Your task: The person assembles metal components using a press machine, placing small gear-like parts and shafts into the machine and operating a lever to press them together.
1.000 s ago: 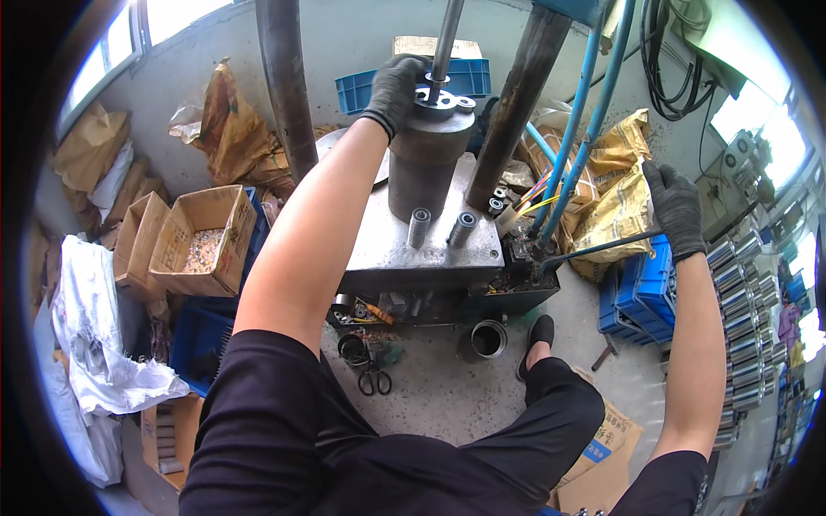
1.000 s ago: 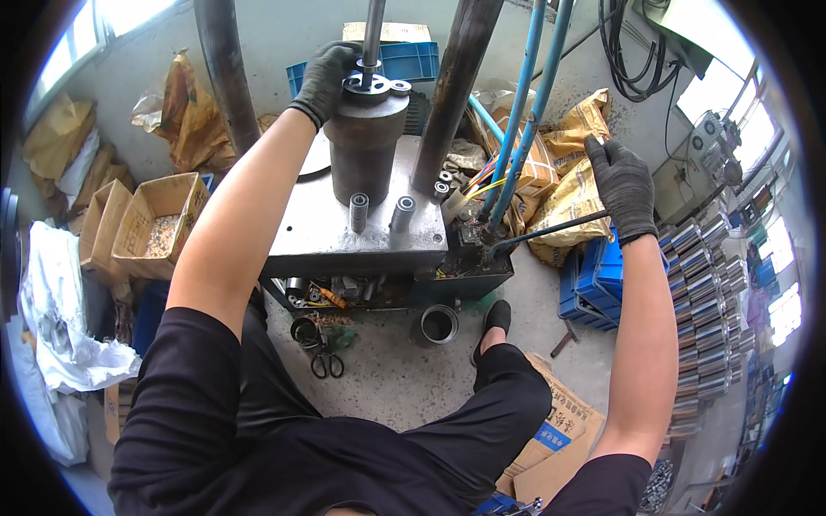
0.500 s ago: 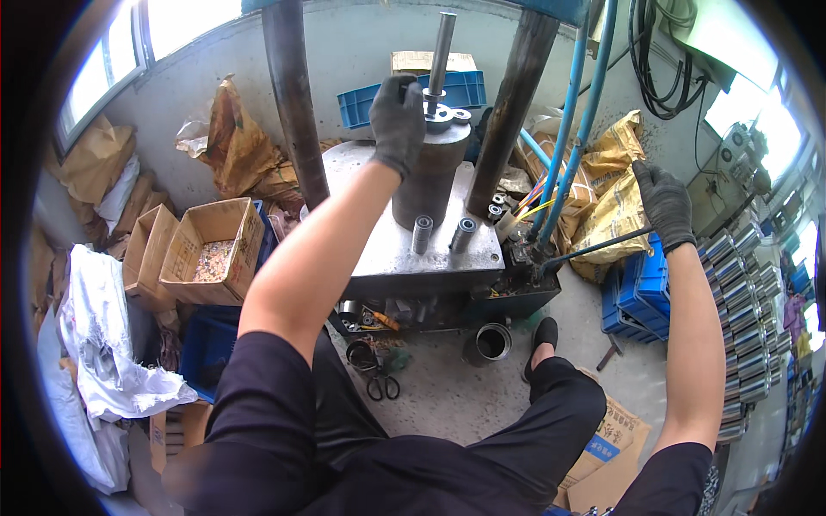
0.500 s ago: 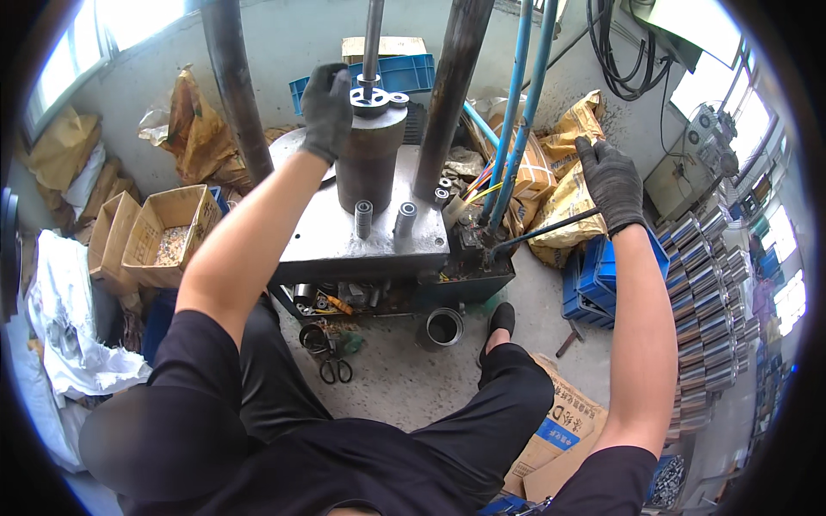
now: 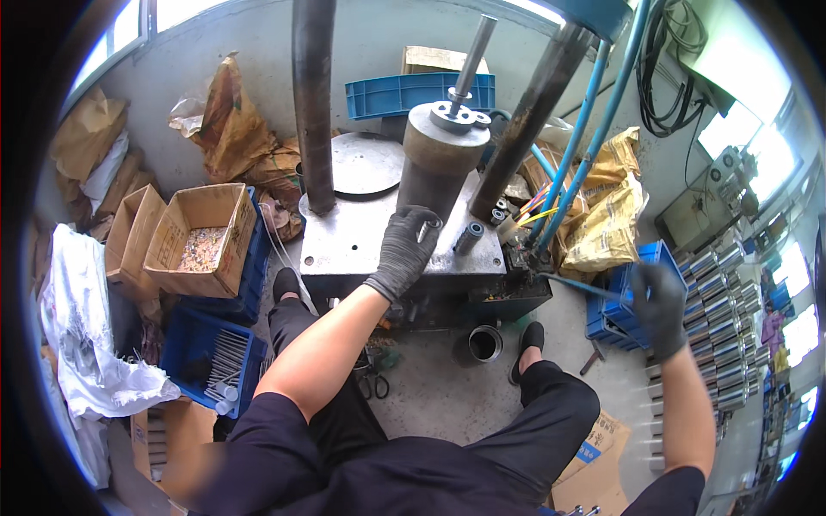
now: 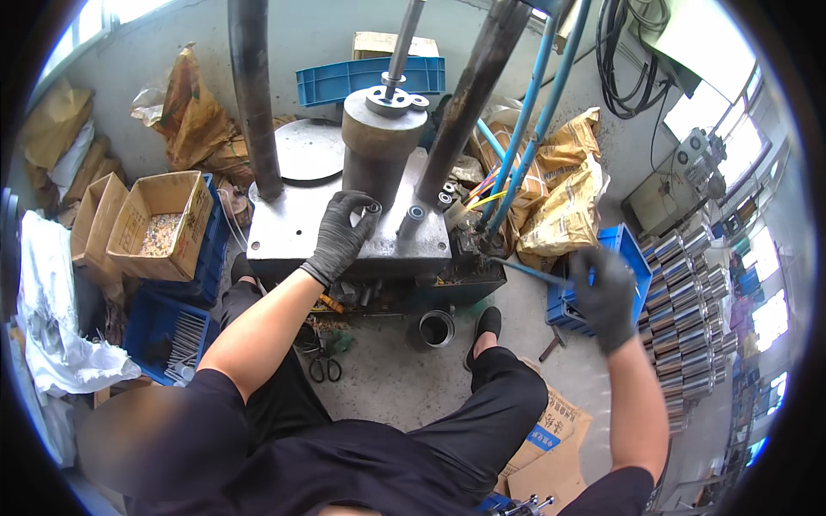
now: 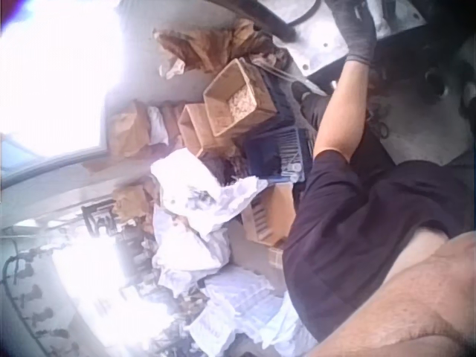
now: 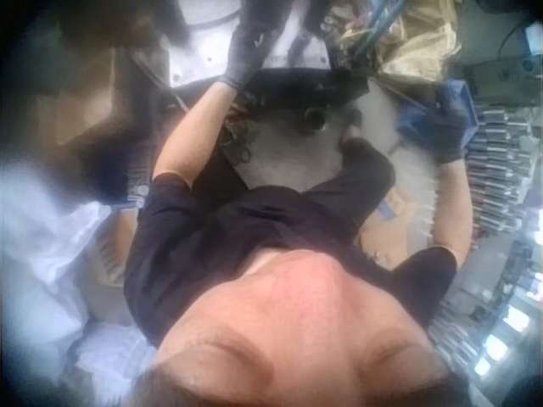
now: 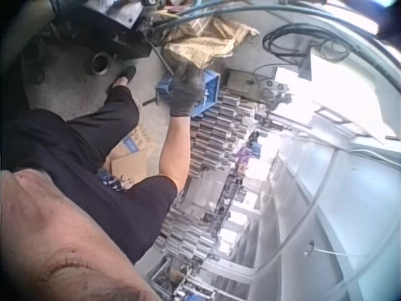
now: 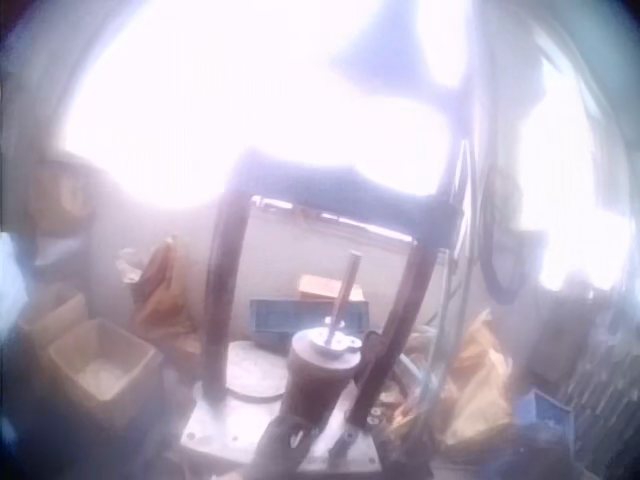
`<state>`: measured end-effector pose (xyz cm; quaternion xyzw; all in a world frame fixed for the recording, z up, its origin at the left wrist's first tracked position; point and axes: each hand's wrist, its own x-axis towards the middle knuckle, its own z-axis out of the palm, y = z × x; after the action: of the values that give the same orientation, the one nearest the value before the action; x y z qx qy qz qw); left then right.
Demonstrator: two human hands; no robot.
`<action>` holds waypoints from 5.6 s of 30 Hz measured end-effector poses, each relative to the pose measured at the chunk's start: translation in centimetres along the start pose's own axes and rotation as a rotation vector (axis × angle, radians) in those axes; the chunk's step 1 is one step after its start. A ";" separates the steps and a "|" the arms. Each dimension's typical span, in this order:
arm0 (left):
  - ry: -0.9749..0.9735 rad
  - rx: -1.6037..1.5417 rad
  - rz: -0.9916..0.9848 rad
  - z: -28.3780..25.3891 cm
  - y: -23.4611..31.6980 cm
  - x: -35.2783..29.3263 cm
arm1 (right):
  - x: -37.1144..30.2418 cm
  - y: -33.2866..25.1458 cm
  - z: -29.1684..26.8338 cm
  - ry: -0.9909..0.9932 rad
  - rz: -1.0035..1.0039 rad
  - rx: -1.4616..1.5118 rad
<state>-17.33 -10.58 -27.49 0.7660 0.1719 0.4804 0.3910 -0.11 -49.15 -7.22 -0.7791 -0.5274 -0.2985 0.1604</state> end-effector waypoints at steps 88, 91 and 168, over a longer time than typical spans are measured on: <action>0.002 0.319 -0.091 1.7 8.8 22.7 | 23.8 -9.4 25.0 0.210 0.154 0.497; 0.012 0.334 -0.068 1.6 8.4 22.6 | 23.8 -9.7 25.0 0.198 0.131 0.480; 0.226 -0.311 -0.110 1.4 13.2 26.0 | 11.0 7.4 4.4 0.129 0.313 -0.155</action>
<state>-5.19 -2.93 -2.12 0.6270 0.1800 0.5620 0.5085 10.91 -41.55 -3.14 -0.8410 -0.3638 -0.3588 0.1778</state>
